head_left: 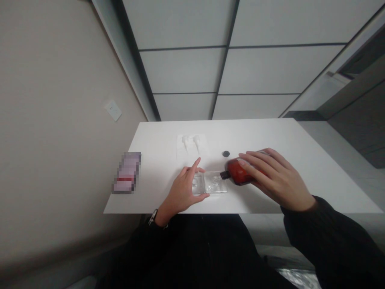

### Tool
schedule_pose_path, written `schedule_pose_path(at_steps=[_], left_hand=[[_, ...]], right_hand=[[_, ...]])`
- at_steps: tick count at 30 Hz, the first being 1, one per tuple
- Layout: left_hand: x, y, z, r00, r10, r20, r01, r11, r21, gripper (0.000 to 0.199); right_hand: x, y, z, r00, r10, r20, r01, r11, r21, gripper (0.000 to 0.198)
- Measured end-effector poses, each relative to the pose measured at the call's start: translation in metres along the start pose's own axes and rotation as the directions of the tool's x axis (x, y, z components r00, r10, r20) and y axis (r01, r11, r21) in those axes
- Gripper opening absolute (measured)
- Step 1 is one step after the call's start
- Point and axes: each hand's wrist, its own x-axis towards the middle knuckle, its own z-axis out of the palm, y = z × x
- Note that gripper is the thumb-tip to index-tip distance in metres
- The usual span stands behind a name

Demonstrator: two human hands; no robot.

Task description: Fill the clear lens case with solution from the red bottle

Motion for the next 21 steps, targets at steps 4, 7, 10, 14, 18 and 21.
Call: schedule_pose_path(at_steps=[4,7,10,14,18,21], left_hand=[[0.0003,-0.0001,0.0002,1.000,-0.008,0.000,0.008,1.000,-0.002,0.118],[0.0003,-0.0012,0.0009,1.000,-0.008,0.000,0.008,1.000,-0.006,0.118],[0.0003,-0.0027,0.0016,1.000,0.000,-0.007,0.000,1.000,-0.008,0.118],[0.0003,-0.0034,0.0018,1.000,0.009,-0.007,-0.009,1.000,-0.012,0.118],[0.0000,-0.0030,0.0013,1.000,0.010,-0.008,-0.010,1.000,-0.016,0.119],[-0.0002,-0.0033,0.0012,1.000,0.012,-0.009,-0.012,1.000,-0.017,0.118]], right_hand=[[0.0008,0.0006,-0.0005,1.000,-0.014,-0.011,0.014,1.000,-0.015,0.053],[0.0012,0.0013,-0.0005,1.000,-0.022,-0.011,0.021,1.000,-0.020,0.052],[0.0009,0.0022,-0.0003,1.000,-0.022,-0.012,0.022,1.000,-0.015,0.054],[0.0005,0.0029,-0.0011,1.000,-0.019,-0.005,0.019,1.000,-0.003,0.059],[0.0008,0.0032,-0.0029,1.000,-0.027,0.001,0.027,1.000,-0.007,0.057],[0.0008,0.0036,-0.0037,1.000,-0.027,0.003,0.027,1.000,0.001,0.058]])
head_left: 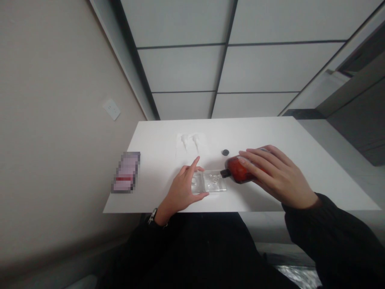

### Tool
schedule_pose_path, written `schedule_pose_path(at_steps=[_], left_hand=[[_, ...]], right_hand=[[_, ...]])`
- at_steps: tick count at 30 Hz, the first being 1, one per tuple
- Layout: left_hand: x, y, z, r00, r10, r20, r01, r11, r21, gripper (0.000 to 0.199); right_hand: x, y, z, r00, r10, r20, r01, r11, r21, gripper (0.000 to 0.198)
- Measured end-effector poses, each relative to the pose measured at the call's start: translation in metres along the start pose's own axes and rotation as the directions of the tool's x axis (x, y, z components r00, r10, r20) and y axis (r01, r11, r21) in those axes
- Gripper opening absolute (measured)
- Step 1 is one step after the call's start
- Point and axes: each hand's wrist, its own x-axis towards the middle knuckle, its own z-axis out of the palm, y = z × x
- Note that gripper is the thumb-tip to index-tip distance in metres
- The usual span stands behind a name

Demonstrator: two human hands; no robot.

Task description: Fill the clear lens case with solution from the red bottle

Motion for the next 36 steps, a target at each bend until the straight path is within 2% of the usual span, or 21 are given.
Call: schedule_pose_path(at_steps=[4,12,36], left_hand=[[-0.0002,-0.0007,0.0000,1.000,-0.001,0.004,0.001,1.000,0.000,0.118],[0.0000,-0.0008,0.0001,1.000,-0.001,0.003,0.001,1.000,0.004,0.119],[-0.0002,-0.0037,0.0014,1.000,0.020,-0.007,-0.020,1.000,0.008,0.121]], right_hand=[[0.0003,0.0007,-0.0007,1.000,-0.009,-0.002,0.009,1.000,0.005,0.058],[0.0035,0.0021,-0.0045,0.999,-0.043,0.007,0.043,0.998,-0.051,0.046],[0.0043,0.0067,-0.0100,0.997,-0.049,0.059,0.052,0.998,-0.047,0.052]])
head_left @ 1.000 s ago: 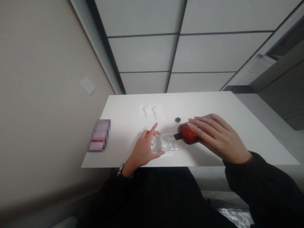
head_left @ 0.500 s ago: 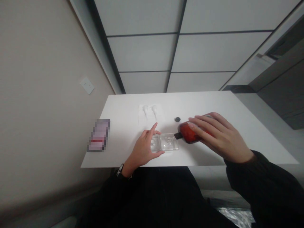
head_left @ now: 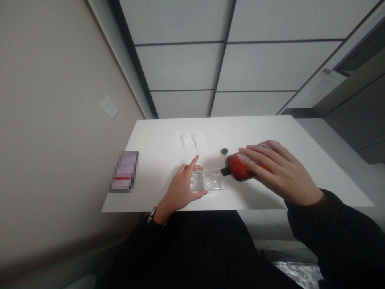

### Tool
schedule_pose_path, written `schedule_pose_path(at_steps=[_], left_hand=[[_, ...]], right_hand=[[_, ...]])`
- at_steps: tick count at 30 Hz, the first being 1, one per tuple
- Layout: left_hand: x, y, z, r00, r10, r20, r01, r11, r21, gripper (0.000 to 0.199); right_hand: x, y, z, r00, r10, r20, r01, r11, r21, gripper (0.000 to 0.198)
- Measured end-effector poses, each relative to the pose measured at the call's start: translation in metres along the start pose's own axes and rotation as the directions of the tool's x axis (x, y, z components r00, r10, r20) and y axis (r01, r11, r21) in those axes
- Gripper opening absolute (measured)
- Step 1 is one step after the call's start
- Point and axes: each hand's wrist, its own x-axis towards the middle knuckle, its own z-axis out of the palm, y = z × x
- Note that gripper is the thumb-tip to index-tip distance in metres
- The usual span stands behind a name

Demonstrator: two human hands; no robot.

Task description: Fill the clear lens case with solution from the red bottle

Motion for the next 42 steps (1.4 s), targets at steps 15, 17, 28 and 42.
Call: schedule_pose_path(at_steps=[15,17,28,42], left_hand=[[0.000,-0.003,0.002,1.000,0.005,-0.008,-0.005,1.000,0.000,0.122],[0.000,-0.003,0.002,1.000,0.006,-0.009,-0.006,1.000,0.000,0.122],[-0.001,-0.003,0.002,1.000,0.013,-0.007,-0.013,1.000,-0.007,0.122],[-0.001,-0.004,0.002,1.000,0.015,-0.010,-0.015,1.000,0.000,0.122]], right_hand=[[0.005,0.004,-0.007,1.000,-0.027,0.005,0.027,1.000,-0.013,0.054],[0.006,0.004,-0.008,0.999,-0.033,0.004,0.033,0.999,-0.009,0.055],[0.008,0.005,-0.010,0.999,-0.034,0.024,0.034,0.999,-0.007,0.058],[0.012,0.006,-0.017,0.996,-0.073,0.048,0.075,0.996,-0.043,0.062]])
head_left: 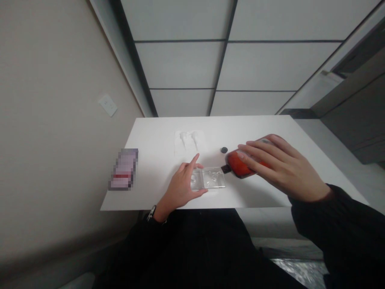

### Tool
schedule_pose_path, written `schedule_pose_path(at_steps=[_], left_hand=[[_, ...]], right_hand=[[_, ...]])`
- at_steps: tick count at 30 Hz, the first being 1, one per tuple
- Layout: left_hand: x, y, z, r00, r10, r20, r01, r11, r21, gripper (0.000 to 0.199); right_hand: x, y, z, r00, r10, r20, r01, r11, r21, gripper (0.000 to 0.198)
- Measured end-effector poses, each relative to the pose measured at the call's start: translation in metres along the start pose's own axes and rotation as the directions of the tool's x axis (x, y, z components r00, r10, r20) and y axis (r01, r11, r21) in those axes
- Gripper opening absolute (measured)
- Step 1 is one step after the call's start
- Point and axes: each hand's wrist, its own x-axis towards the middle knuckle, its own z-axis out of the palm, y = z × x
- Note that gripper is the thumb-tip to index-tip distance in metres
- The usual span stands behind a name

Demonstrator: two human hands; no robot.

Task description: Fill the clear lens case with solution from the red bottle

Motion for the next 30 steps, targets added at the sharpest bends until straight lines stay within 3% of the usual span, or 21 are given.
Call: schedule_pose_path(at_steps=[8,16,24,30], left_hand=[[0.0001,-0.0012,0.0009,1.000,0.005,-0.004,-0.005,1.000,-0.003,0.124],[0.0011,0.0015,-0.0004,1.000,0.004,0.001,-0.004,1.000,-0.010,0.122],[0.0019,0.0036,-0.0006,1.000,-0.013,0.003,0.013,1.000,-0.008,0.121],[0.0018,0.0051,-0.0004,1.000,-0.008,-0.005,0.008,1.000,-0.011,0.121]], right_hand=[[0.0042,-0.0001,-0.0031,1.000,-0.024,0.007,0.024,0.999,-0.036,0.055],[0.0019,0.0010,0.0010,0.999,0.025,0.034,-0.029,0.994,0.109,0.074],[0.0061,0.0005,0.0018,0.999,-0.053,0.009,0.053,0.999,0.010,0.055],[0.0060,-0.0001,0.0033,0.999,-0.050,-0.001,0.050,0.999,0.002,0.053]])
